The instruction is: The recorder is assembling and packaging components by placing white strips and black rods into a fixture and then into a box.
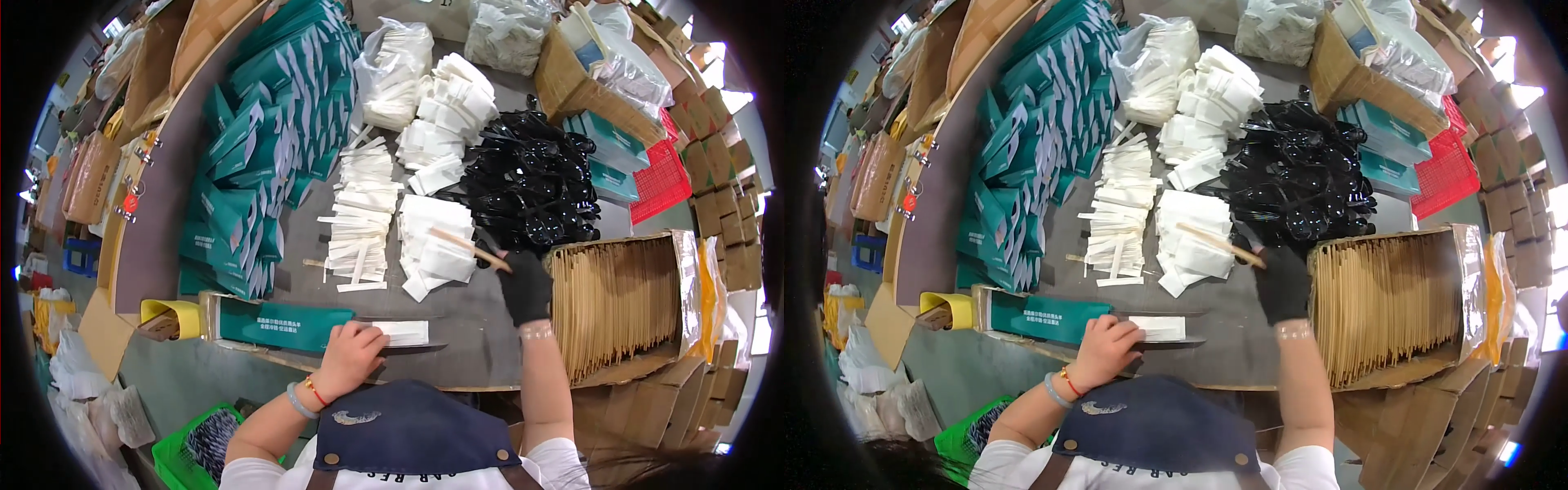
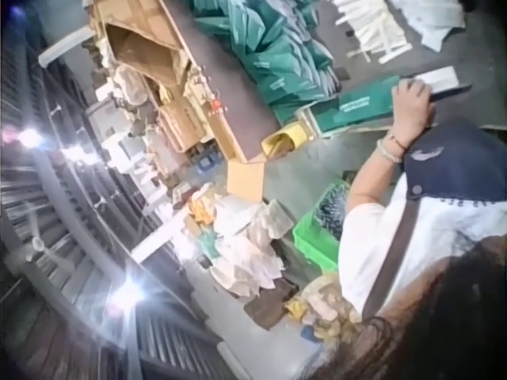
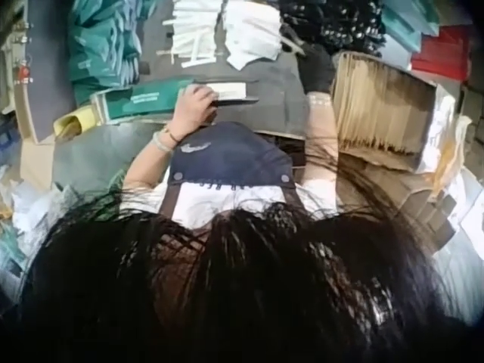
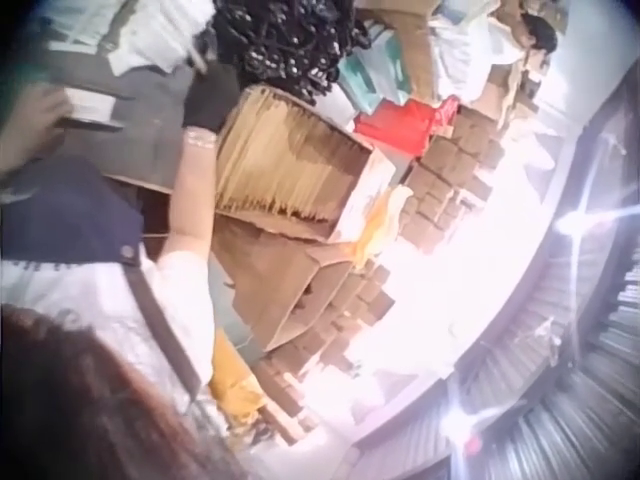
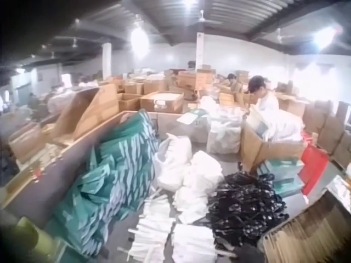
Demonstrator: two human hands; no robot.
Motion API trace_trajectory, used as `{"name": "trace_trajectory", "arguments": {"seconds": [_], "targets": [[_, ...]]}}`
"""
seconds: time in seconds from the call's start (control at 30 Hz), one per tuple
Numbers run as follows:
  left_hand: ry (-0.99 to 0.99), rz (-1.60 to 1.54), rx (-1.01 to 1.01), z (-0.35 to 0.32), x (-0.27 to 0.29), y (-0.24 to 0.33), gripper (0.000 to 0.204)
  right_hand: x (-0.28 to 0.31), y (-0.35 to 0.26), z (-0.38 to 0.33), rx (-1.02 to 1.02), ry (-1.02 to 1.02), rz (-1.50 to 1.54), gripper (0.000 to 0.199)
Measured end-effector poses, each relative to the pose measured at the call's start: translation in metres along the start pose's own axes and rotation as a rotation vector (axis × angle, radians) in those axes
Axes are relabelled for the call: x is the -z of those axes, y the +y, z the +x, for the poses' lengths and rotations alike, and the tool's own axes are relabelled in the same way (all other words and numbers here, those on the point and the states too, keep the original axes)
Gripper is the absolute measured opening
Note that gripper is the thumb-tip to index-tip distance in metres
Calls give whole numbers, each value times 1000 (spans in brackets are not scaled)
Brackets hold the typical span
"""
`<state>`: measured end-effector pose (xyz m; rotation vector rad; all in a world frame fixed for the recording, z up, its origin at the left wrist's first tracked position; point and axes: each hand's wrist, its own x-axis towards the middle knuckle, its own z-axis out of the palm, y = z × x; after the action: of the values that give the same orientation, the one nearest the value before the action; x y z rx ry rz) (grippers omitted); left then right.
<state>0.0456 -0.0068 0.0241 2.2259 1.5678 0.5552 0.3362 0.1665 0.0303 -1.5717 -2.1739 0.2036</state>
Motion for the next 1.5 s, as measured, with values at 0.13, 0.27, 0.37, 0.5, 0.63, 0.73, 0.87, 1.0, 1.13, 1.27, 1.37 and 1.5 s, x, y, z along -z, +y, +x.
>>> {"name": "trace_trajectory", "arguments": {"seconds": [0.13, 0.27, 0.37, 0.5, 0.63, 0.73, 0.87, 1.0, 1.13, 1.27, 1.37, 1.5], "targets": [[-31, 208, -29, -22, -7, 4, 49, -12, -73, -39, 144, -454, 280, 21], [-36, 212, -35, -24, -3, -2, 49, -45, -102, -61, 215, -501, 281, 26], [22, 109, 23, -29, 16, -10, 45, -19, -89, -64, 139, -463, 218, 36], [44, 73, 141, -21, 36, -29, 67, -6, -55, -85, 257, -472, 37, 43], [6, 23, 60, -20, 32, -45, 74, -14, -52, -87, 395, -456, 31, 42], [28, -35, 46, -14, 20, -45, 74, -32, -76, -78, 357, -654, 221, 39], [46, -14, 27, 7, 16, -24, 73, -52, -103, -86, 360, -446, 420, 26], [-5, 59, 1, 6, 18, -23, 73, -40, -51, -96, -8, -468, 484, 7], [-6, 28, -6, 16, 3, -23, 70, -54, -119, -89, -33, -377, 729, 16], [-53, 70, -84, 25, 17, -20, 60, -57, -120, -88, 20, -403, 661, 42], [-201, 181, -141, 28, 17, -22, 50, -22, -121, -72, 280, -232, 305, 56], [-453, 282, -162, 41, 59, -4, 33, -12, -119, -62, 291, -476, 117, 58]]}}
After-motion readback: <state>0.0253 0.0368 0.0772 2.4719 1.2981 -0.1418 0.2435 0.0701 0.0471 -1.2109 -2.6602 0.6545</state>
